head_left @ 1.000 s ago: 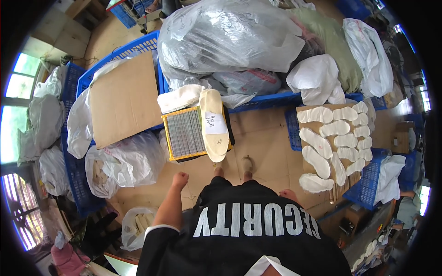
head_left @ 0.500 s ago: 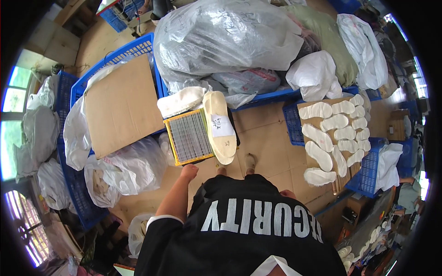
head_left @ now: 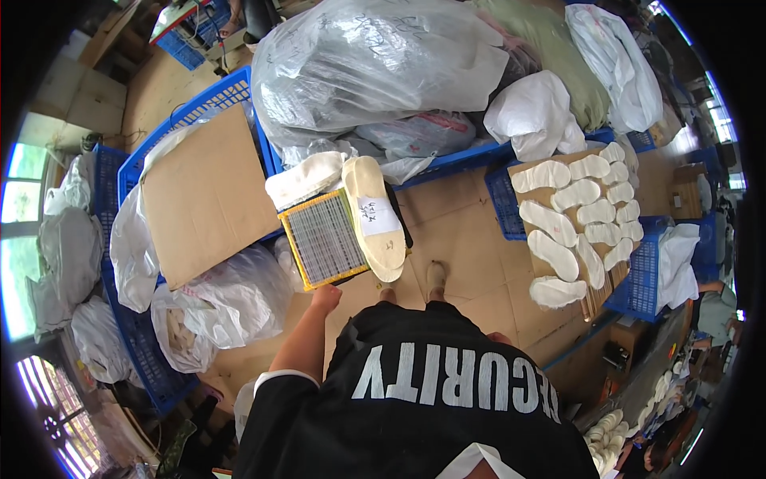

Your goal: Marking shoe insoles with a pen and then packing them into a large white bag.

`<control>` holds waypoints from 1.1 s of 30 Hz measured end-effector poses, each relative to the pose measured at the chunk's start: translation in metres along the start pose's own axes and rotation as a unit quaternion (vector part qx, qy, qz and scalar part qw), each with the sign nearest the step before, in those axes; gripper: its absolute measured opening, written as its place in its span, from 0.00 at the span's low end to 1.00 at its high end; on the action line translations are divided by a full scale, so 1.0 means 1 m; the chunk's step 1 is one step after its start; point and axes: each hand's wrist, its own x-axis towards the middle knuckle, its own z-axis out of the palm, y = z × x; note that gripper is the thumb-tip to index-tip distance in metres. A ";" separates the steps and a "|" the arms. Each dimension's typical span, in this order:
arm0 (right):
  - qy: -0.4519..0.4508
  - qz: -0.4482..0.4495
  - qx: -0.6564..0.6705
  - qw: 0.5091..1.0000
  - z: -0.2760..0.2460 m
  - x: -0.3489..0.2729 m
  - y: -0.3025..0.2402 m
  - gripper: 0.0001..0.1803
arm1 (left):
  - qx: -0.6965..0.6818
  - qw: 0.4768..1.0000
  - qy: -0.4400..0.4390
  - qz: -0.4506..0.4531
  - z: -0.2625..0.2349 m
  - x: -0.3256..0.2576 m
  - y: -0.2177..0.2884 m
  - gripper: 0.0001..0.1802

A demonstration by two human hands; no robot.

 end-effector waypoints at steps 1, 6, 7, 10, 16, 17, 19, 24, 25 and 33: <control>-0.002 0.003 0.010 1.000 0.001 -0.002 -0.002 0.16 | 0.001 1.000 0.002 -0.001 0.004 0.003 -0.005 0.13; 0.015 0.001 0.023 1.000 0.010 0.002 0.007 0.15 | 0.107 0.981 -0.014 0.163 0.008 0.004 -0.009 0.08; 0.022 0.013 0.029 0.999 0.010 0.000 0.008 0.15 | 0.111 0.980 -0.016 0.166 0.007 0.004 0.000 0.08; 0.032 0.001 0.067 0.997 0.013 0.004 0.032 0.15 | 0.132 0.983 -0.050 0.119 -0.002 0.000 0.026 0.08; 0.032 -0.025 -0.004 0.999 0.018 0.017 0.048 0.14 | 0.114 0.984 -0.035 0.131 0.004 -0.002 0.021 0.08; 0.031 -0.027 -0.003 0.999 0.014 0.018 0.047 0.14 | 0.116 0.984 -0.040 0.131 0.005 -0.003 0.023 0.08; 0.011 -0.046 0.080 0.996 0.006 0.022 0.046 0.14 | 0.118 0.984 -0.042 0.128 0.006 -0.005 0.024 0.08; 0.011 -0.017 0.121 0.992 -0.002 0.009 0.027 0.13 | 0.118 0.984 -0.043 0.124 0.004 -0.010 0.031 0.09; 0.011 -0.023 0.118 0.993 -0.003 0.010 0.025 0.13 | 0.118 0.985 -0.042 0.122 0.005 -0.009 0.026 0.09; 0.019 -0.013 0.106 0.994 0.007 0.026 0.056 0.12 | 0.044 0.997 -0.037 0.042 0.003 -0.015 0.043 0.10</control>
